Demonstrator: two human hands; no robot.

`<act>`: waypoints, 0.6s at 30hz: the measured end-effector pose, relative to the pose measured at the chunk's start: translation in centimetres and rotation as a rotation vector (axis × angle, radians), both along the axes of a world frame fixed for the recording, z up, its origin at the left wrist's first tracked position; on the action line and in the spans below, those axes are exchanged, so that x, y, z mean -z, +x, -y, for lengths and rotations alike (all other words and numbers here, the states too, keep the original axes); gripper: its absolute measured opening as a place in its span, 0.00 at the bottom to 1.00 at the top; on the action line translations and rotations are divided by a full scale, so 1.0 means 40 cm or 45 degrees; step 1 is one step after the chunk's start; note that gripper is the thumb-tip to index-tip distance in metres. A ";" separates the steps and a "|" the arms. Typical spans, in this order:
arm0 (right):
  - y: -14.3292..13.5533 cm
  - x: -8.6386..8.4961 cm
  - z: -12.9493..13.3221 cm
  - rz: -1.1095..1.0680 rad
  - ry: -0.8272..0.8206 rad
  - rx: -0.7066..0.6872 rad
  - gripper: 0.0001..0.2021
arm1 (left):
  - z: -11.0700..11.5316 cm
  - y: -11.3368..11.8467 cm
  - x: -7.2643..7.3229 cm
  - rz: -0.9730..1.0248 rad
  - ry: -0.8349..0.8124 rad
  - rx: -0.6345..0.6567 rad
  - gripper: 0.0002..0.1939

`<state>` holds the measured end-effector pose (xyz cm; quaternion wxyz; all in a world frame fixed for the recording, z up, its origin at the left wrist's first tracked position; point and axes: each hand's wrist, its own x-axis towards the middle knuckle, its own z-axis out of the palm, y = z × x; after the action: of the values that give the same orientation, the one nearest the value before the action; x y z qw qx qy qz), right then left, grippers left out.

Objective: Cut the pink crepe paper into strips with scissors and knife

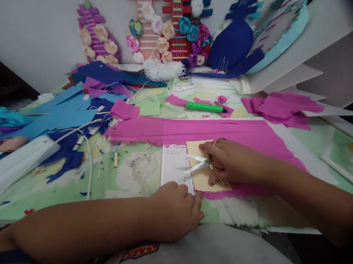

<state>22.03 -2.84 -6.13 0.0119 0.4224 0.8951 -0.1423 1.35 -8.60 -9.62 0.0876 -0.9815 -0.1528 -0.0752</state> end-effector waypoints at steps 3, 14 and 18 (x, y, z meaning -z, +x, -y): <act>0.002 -0.002 0.006 0.004 -0.004 -0.010 0.20 | 0.003 -0.003 0.003 -0.015 0.008 0.001 0.17; 0.015 0.004 0.022 -0.001 -0.017 -0.020 0.23 | 0.004 -0.004 0.000 -0.003 -0.011 0.060 0.16; 0.014 -0.004 0.021 -0.001 -0.031 -0.018 0.22 | 0.005 -0.006 -0.002 -0.019 -0.018 0.061 0.16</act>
<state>22.60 -3.69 -5.99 0.0179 0.4158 0.8963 -0.1533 1.12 -8.79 -9.53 0.0799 -0.9860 -0.1291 -0.0690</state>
